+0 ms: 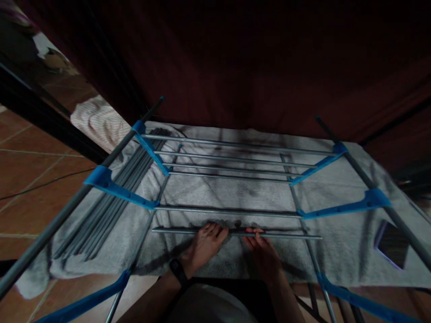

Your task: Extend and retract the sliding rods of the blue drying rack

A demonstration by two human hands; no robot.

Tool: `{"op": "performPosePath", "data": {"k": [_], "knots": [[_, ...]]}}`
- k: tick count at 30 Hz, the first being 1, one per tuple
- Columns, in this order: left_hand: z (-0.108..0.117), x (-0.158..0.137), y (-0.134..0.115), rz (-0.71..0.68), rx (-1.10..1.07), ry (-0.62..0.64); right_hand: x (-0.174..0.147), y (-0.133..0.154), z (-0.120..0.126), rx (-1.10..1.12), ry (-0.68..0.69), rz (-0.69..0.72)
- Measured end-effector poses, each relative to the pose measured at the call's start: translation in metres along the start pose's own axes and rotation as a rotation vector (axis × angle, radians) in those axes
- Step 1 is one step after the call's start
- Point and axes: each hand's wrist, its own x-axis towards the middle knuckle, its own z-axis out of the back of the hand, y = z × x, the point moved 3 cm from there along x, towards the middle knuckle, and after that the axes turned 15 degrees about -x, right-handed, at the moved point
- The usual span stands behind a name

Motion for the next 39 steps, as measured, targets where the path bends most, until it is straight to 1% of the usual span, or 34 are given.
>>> {"op": "performPosePath", "data": {"k": [4,5,7,9,11,15,17,21,24,28,33,36,39], "knots": [[0.003,0.002,0.000,-0.020,-0.018,-0.015,0.006,-0.002,-0.001,0.060,-0.149,-0.065],[0.004,0.002,0.000,-0.030,-0.019,-0.028,0.008,-0.002,-0.001,0.080,-0.166,-0.083],[0.004,0.002,0.003,-0.048,-0.012,-0.054,0.011,0.000,-0.001,0.119,-0.141,-0.091],[0.003,-0.001,0.008,-0.068,-0.004,-0.077,0.012,0.004,0.000,0.159,-0.099,-0.062],[0.003,-0.005,0.013,-0.086,0.000,-0.106,0.012,0.010,0.002,0.189,-0.088,-0.024],[0.007,-0.010,0.025,-0.120,-0.001,-0.179,0.011,0.021,0.008,0.183,-0.177,0.021],[0.010,-0.009,0.030,-0.143,-0.003,-0.195,0.011,0.025,0.010,0.179,-0.215,0.028],[0.018,-0.008,0.038,-0.175,0.021,-0.212,0.012,0.033,0.009,0.214,-0.193,0.038],[0.020,-0.009,0.042,-0.174,0.027,-0.224,0.013,0.039,0.009,0.261,-0.183,0.081],[0.019,-0.011,0.041,-0.166,0.001,-0.220,0.015,0.043,0.012,0.271,-0.207,0.129],[0.021,-0.007,0.036,-0.137,-0.023,-0.191,0.017,0.038,0.013,0.248,-0.228,0.137],[0.023,-0.006,0.032,-0.153,-0.040,-0.198,0.020,0.039,0.016,0.309,-0.209,0.166],[0.023,-0.008,0.028,-0.154,-0.063,-0.192,0.024,0.044,0.024,0.396,-0.259,0.209]]}}
